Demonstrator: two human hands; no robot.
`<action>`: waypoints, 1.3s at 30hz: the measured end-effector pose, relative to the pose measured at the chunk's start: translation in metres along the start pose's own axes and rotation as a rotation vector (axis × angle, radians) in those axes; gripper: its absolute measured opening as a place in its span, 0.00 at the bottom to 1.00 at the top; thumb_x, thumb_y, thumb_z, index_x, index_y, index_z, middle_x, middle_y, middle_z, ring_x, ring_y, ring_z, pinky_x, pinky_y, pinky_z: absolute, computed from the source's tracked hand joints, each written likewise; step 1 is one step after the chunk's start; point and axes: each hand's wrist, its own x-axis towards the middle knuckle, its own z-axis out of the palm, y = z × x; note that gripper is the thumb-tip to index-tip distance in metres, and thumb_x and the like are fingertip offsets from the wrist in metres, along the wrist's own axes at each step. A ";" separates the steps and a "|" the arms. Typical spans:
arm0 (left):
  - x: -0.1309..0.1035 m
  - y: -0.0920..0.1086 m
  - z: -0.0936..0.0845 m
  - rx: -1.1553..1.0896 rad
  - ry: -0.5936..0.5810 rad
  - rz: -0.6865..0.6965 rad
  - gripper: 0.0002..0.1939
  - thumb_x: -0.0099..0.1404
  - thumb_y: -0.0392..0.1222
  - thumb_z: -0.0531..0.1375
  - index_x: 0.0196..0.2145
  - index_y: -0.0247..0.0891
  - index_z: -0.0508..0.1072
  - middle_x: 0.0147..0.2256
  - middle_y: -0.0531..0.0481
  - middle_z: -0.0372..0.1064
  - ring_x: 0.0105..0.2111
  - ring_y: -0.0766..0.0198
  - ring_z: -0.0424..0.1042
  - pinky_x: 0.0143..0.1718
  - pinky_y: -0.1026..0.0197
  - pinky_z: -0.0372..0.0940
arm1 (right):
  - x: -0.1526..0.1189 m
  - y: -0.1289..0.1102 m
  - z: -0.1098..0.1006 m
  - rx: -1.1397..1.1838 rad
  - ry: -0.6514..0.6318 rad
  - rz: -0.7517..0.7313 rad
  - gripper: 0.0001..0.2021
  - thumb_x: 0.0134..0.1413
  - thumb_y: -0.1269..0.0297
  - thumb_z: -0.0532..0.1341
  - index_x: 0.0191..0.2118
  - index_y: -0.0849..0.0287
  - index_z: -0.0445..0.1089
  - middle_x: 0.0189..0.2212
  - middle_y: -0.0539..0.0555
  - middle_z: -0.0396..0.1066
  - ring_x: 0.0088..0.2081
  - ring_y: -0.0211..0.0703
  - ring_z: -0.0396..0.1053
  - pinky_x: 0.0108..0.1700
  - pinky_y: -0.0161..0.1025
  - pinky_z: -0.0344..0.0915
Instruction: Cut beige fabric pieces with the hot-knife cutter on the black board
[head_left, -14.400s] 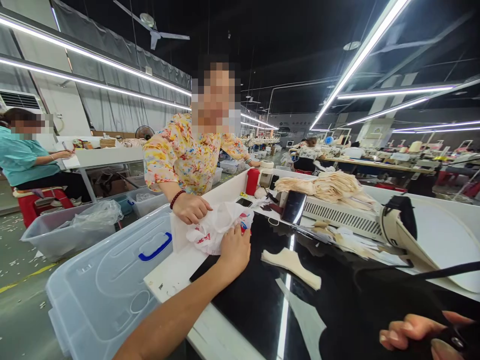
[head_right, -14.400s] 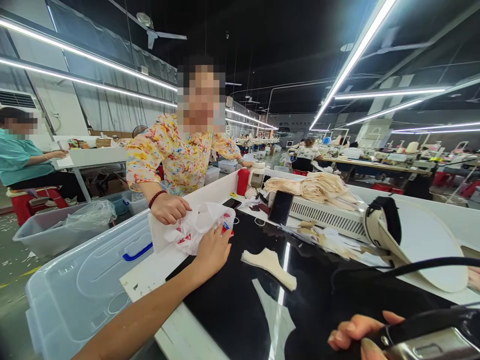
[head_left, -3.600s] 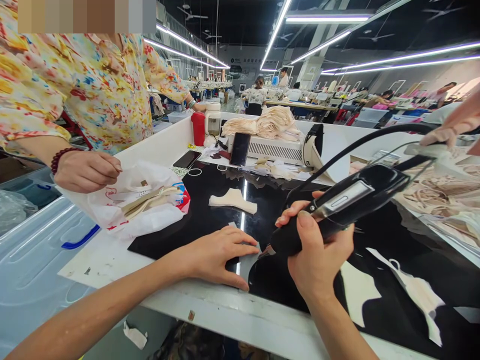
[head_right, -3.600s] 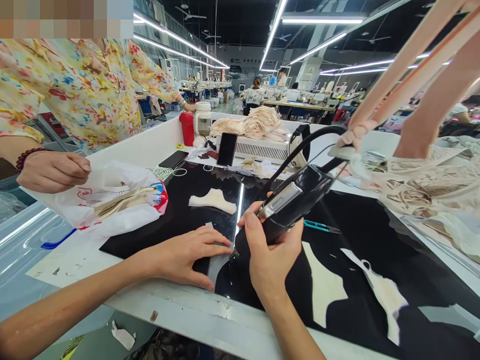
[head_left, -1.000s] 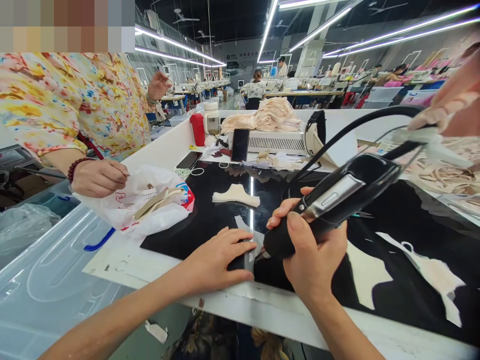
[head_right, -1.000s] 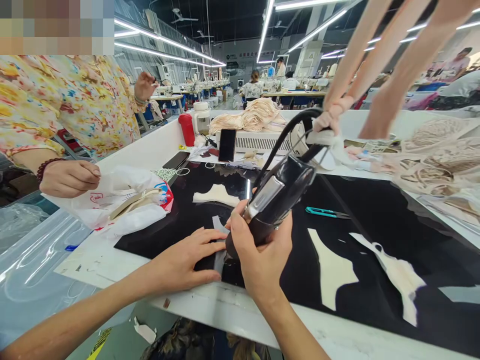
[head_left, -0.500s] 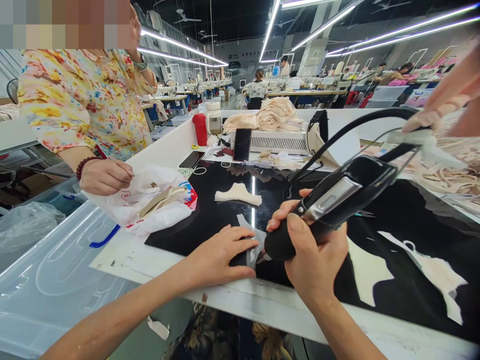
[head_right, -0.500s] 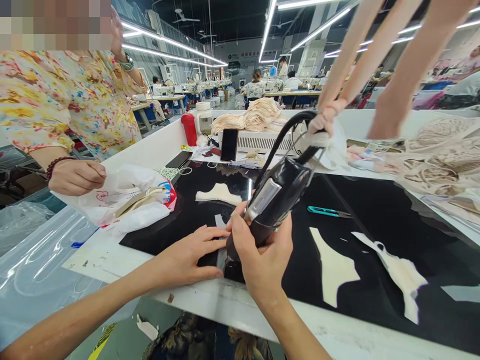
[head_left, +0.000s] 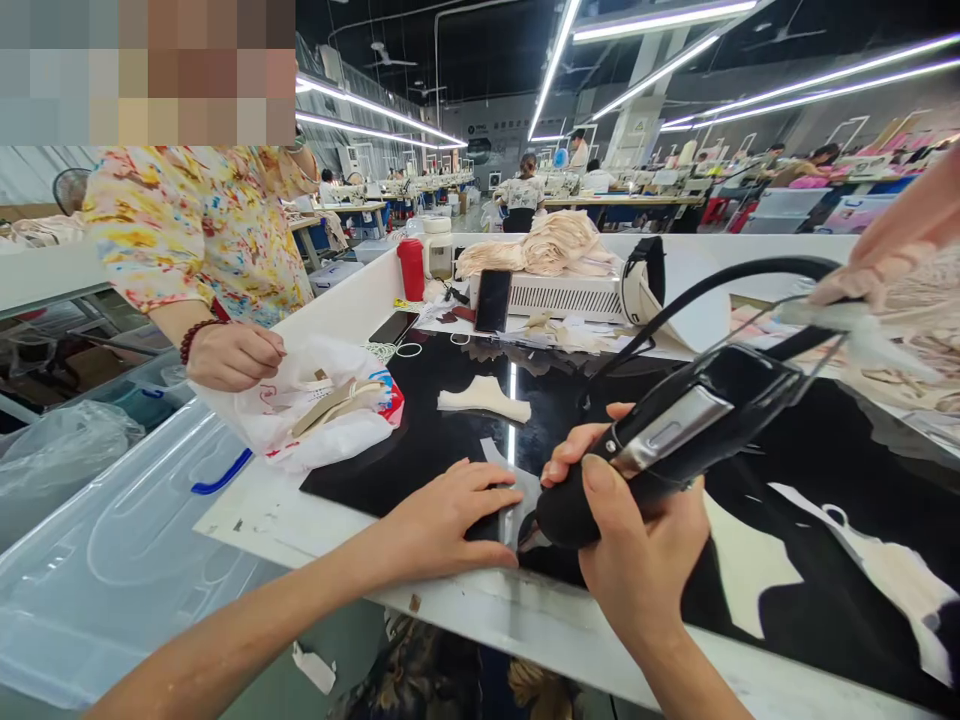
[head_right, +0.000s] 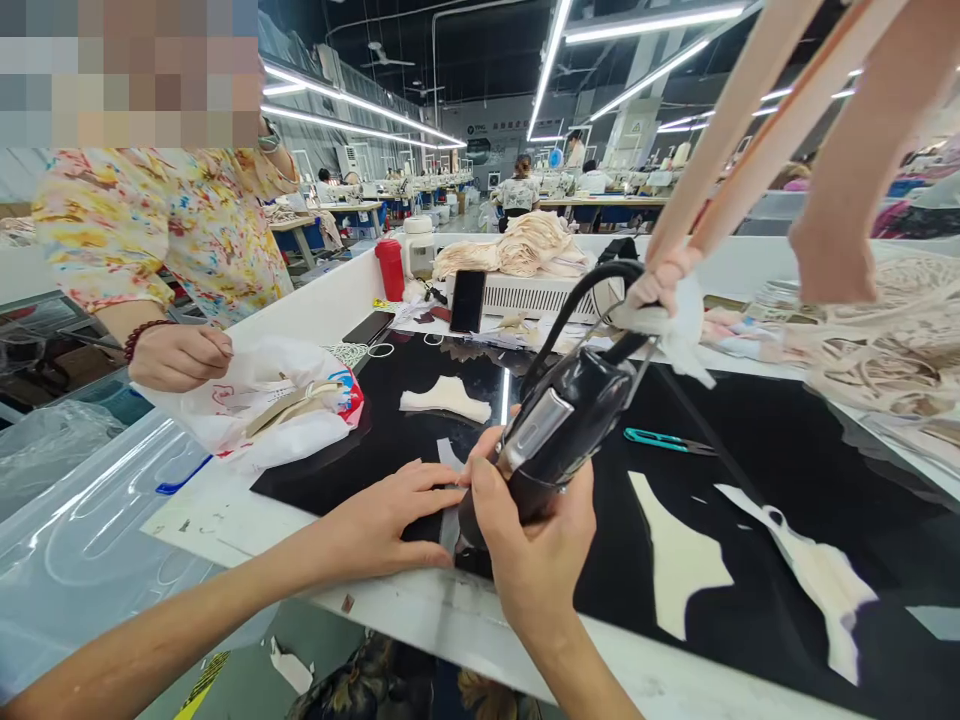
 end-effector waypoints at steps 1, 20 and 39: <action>-0.001 0.000 0.000 -0.010 0.005 -0.001 0.34 0.66 0.51 0.71 0.65 0.40 0.70 0.68 0.37 0.63 0.68 0.47 0.62 0.72 0.40 0.55 | 0.000 0.000 -0.001 -0.010 0.000 -0.002 0.18 0.58 0.62 0.72 0.50 0.50 0.68 0.32 0.46 0.75 0.28 0.39 0.72 0.35 0.40 0.73; -0.008 -0.034 -0.015 0.442 0.109 0.083 0.13 0.79 0.39 0.56 0.57 0.38 0.75 0.57 0.43 0.74 0.57 0.55 0.73 0.70 0.38 0.56 | 0.012 -0.007 -0.014 -0.049 0.065 -0.040 0.21 0.53 0.58 0.75 0.50 0.52 0.70 0.30 0.46 0.74 0.28 0.41 0.70 0.33 0.41 0.70; 0.001 -0.050 -0.032 0.124 0.133 0.148 0.16 0.78 0.40 0.58 0.60 0.41 0.75 0.60 0.42 0.74 0.62 0.54 0.70 0.65 0.49 0.64 | 0.029 0.003 0.005 -0.032 0.076 -0.071 0.22 0.52 0.57 0.75 0.48 0.54 0.69 0.30 0.45 0.74 0.27 0.39 0.70 0.34 0.41 0.70</action>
